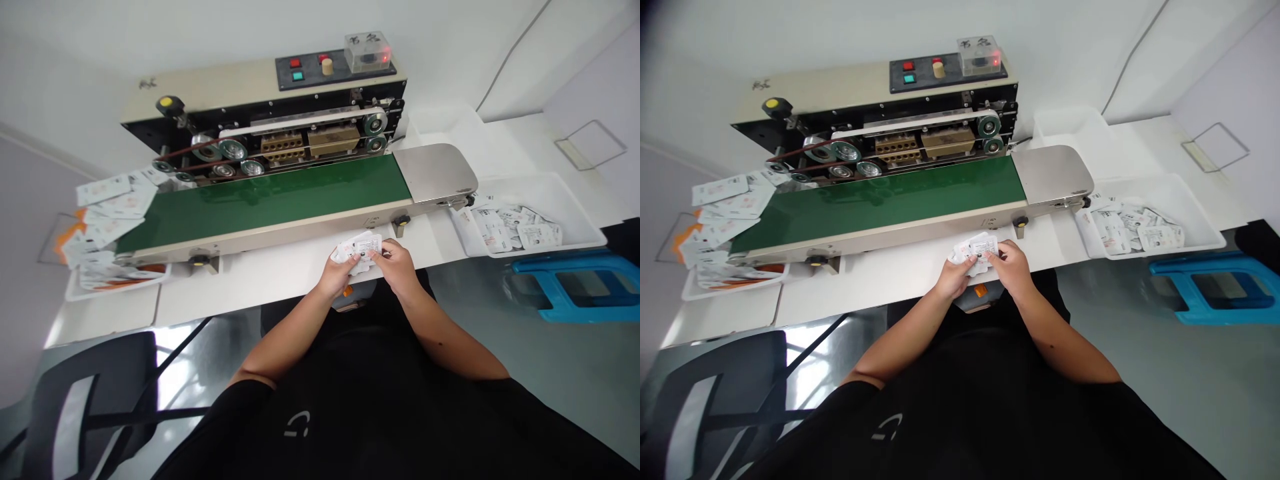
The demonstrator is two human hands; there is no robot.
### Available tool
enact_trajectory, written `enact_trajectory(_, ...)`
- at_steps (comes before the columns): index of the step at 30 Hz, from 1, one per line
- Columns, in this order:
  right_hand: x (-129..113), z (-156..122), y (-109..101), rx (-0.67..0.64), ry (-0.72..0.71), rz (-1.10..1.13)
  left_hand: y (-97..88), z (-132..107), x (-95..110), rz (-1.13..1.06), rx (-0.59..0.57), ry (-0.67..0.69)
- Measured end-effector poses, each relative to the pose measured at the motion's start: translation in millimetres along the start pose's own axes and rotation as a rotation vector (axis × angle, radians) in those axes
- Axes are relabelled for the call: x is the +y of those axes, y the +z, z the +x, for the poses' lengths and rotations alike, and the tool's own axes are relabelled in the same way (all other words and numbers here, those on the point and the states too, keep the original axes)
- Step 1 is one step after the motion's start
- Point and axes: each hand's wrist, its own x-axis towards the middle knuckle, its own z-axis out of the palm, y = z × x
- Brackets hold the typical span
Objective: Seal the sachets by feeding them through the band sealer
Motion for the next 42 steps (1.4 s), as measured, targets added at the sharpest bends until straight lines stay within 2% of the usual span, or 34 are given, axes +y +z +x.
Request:
enact_trajectory(4,-1,2,-4,-0.004,0.067,0.077,1.5,-2,3,-0.008,-0.01,-0.031)
enact_trajectory(8,-1,3,-14,0.125,-0.004,0.065,3.1,-4,5,-0.015,0.007,-0.031)
enact_trajectory(12,-8,-3,-29,0.132,0.032,0.187,0.5,-3,4,-0.009,0.05,-0.026)
enact_trajectory(16,-22,-19,-41,0.223,-0.023,0.294,-5.1,-1,2,-0.005,0.06,-0.052)
enact_trajectory(19,-36,-28,-48,0.172,-0.048,0.341,-6.9,1,1,-0.014,0.036,-0.055)
enact_trajectory(23,-58,-23,-64,-0.008,-0.071,0.398,-6.1,1,1,-0.022,0.025,-0.05)
enact_trajectory(26,-78,-3,-78,-0.071,-0.133,0.401,-5.3,1,2,-0.02,0.031,-0.06)
enact_trajectory(29,-96,27,-89,-0.05,-0.218,0.369,-4.8,0,3,-0.025,0.038,-0.065)
enact_trajectory(33,-112,73,-98,0.001,-0.234,0.256,-3.5,-3,5,-0.041,0.057,-0.065)
enact_trajectory(36,-113,111,-100,0.036,-0.231,0.188,-2.2,-4,6,-0.049,0.046,-0.067)
enact_trajectory(42,-96,171,-91,0.057,-0.243,0.169,-0.7,-4,7,-0.067,0.048,-0.078)
